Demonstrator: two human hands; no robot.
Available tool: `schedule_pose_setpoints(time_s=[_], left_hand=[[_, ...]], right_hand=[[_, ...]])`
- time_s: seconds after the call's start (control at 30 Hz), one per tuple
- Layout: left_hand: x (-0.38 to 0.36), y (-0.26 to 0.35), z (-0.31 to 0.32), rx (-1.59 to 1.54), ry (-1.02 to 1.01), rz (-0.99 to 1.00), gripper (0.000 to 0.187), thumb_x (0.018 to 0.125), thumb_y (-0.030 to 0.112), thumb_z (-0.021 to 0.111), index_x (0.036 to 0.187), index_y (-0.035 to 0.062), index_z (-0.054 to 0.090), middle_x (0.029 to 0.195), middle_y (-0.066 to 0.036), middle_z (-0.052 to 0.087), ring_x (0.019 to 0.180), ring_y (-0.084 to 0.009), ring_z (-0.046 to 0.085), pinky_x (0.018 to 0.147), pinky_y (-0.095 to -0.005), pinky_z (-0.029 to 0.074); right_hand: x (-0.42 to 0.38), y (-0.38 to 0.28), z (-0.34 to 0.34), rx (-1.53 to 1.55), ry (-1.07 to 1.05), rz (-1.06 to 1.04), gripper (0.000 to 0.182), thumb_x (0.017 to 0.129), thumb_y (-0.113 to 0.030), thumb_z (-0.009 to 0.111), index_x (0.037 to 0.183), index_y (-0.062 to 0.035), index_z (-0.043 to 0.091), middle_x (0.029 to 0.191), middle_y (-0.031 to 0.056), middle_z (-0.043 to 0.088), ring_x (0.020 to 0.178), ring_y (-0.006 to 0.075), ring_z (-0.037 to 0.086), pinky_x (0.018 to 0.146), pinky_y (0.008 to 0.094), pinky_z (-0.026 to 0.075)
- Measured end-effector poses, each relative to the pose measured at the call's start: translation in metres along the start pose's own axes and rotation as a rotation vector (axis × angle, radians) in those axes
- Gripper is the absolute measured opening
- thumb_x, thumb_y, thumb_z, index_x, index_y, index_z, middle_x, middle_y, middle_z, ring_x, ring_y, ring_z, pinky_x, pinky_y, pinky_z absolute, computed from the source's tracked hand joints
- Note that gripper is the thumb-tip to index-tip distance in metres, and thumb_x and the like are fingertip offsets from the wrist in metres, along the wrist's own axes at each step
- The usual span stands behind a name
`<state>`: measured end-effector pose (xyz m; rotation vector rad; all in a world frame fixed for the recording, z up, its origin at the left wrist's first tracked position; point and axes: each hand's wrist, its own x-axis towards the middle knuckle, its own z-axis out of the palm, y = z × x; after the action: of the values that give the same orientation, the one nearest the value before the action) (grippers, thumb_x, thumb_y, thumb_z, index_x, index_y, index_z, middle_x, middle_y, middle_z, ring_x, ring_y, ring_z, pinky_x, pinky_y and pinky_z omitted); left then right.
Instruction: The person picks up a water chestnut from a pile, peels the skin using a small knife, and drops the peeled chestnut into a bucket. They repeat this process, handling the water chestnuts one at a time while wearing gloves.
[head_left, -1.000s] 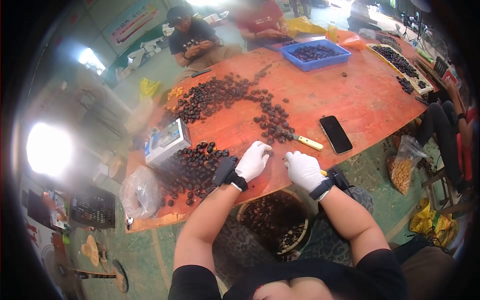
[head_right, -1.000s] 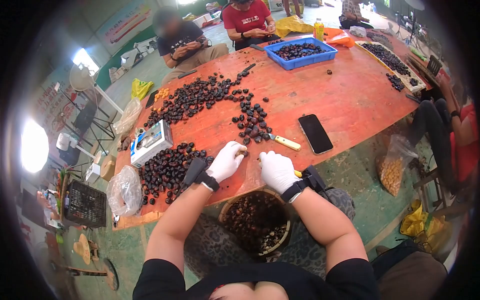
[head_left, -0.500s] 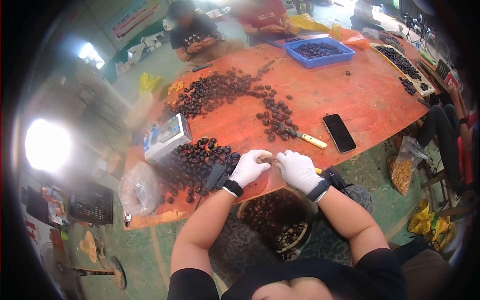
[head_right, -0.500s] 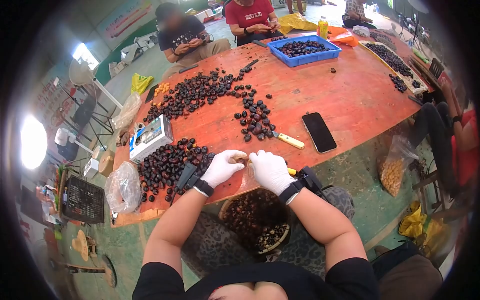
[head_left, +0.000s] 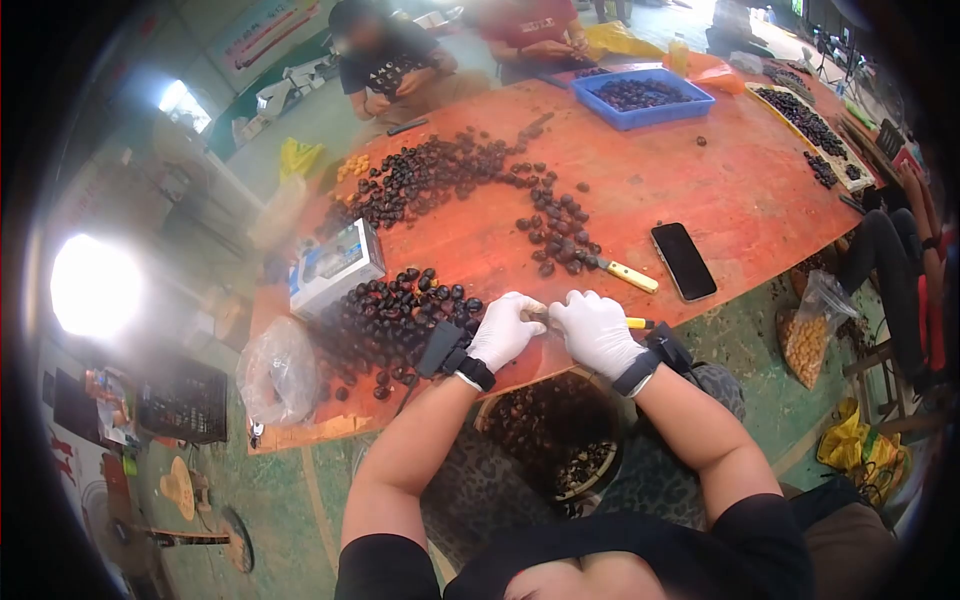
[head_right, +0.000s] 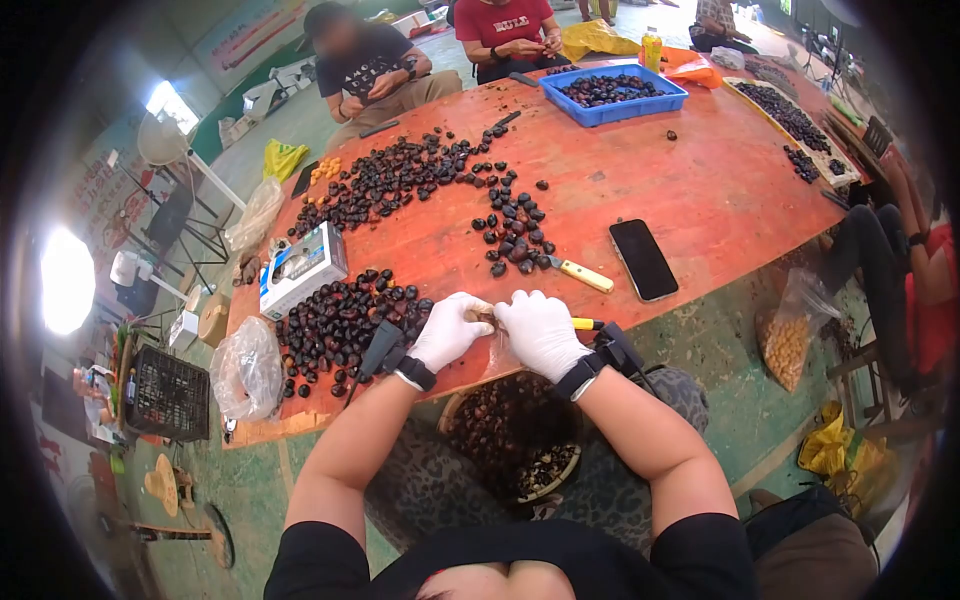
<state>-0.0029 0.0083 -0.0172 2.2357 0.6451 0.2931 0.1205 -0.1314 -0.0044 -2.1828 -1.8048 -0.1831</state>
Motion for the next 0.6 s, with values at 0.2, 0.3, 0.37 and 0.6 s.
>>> schedule_pose_setpoints(time_s=[0.2,0.3,0.37,0.6], left_hand=[[-0.002,0.011,-0.004,0.075,0.029,-0.050,0.030,0.071,0.014,0.081,0.096,0.0014,0.071,0.095,-0.017,0.068,0.089,-0.0278,0.067,0.083,-0.0350,0.053],[-0.003,0.015,-0.003,0.110,0.055,-0.048,0.031,0.071,0.016,0.082,0.094,0.0004,0.070,0.095,-0.018,0.068,0.089,-0.0288,0.068,0.082,-0.0355,0.053],[-0.003,0.016,-0.001,0.132,0.062,-0.043,0.031,0.071,0.016,0.083,0.094,-0.0010,0.070,0.094,-0.018,0.068,0.087,-0.0275,0.069,0.081,-0.0348,0.053],[-0.002,0.011,-0.003,0.081,0.059,-0.075,0.029,0.073,0.015,0.080,0.094,-0.0020,0.069,0.093,-0.018,0.069,0.087,-0.0275,0.069,0.081,-0.0343,0.053]], right_hand=[[-0.004,0.005,0.002,-0.023,0.000,0.025,0.012,0.084,-0.018,0.060,0.095,-0.0126,0.058,0.086,0.0075,0.058,0.083,0.0260,0.063,0.065,0.0400,0.052],[-0.001,-0.005,0.000,-0.012,0.051,-0.003,0.011,0.085,-0.017,0.059,0.095,-0.0120,0.058,0.086,0.0077,0.058,0.081,0.0257,0.064,0.063,0.0398,0.053],[0.002,-0.006,0.008,-0.018,0.051,-0.004,0.010,0.085,-0.016,0.059,0.094,-0.0117,0.058,0.086,0.0080,0.058,0.080,0.0257,0.064,0.062,0.0398,0.053],[-0.007,0.005,0.005,-0.047,-0.044,0.029,0.011,0.085,-0.019,0.059,0.093,-0.0119,0.059,0.086,0.0093,0.060,0.080,0.0273,0.065,0.063,0.0410,0.053]])
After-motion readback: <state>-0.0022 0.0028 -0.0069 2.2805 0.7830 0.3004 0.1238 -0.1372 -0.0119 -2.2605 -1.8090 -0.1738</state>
